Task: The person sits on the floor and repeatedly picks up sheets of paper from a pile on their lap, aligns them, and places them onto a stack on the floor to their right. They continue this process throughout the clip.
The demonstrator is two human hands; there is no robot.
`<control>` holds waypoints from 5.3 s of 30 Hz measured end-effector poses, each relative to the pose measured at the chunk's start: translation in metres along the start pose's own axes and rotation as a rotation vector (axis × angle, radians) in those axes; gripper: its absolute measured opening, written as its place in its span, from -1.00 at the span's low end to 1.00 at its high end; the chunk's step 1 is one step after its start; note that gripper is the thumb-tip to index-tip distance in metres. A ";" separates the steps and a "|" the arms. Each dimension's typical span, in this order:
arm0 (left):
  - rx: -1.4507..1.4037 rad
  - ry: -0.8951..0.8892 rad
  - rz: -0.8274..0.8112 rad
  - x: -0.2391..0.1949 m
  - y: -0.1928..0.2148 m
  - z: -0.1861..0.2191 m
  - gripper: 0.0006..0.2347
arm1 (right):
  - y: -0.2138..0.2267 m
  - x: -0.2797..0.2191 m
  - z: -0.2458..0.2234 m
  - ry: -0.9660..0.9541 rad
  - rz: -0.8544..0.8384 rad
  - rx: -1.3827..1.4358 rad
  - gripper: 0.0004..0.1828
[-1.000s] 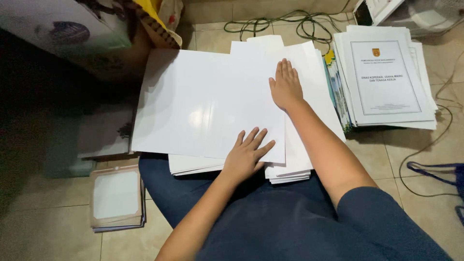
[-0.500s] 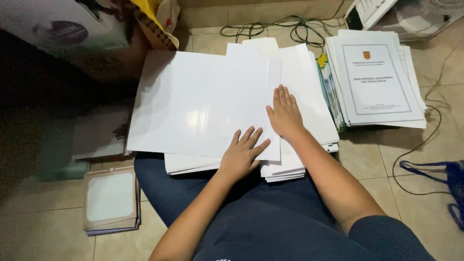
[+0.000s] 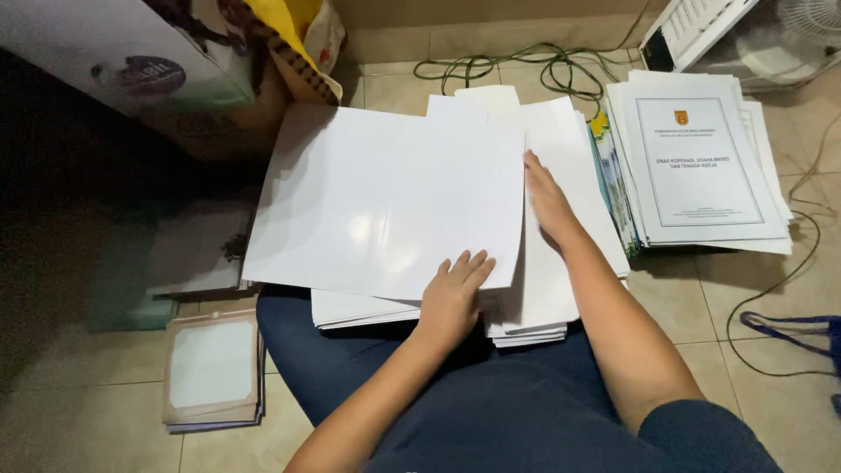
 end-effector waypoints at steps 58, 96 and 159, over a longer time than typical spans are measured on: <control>0.359 0.506 0.183 0.046 0.080 -0.140 -0.42 | -0.117 -0.013 -0.142 0.369 -0.082 -0.877 -0.25; 0.429 0.340 0.067 0.080 0.031 -0.152 -0.47 | -0.108 -0.004 -0.119 0.308 -0.090 -0.963 -0.28; 0.481 0.476 0.219 0.041 0.103 -0.180 -0.45 | 0.003 0.017 -0.033 0.053 0.079 -1.015 -0.28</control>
Point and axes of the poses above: each hand's wrist, its own x-axis towards the middle knuckle, its own y-axis out of the back of the hand, z = x × y, the point moved 9 cm from there along x, towards the middle knuckle, and after that the axes turned 15 degrees about -x, right-handed, at the moved point
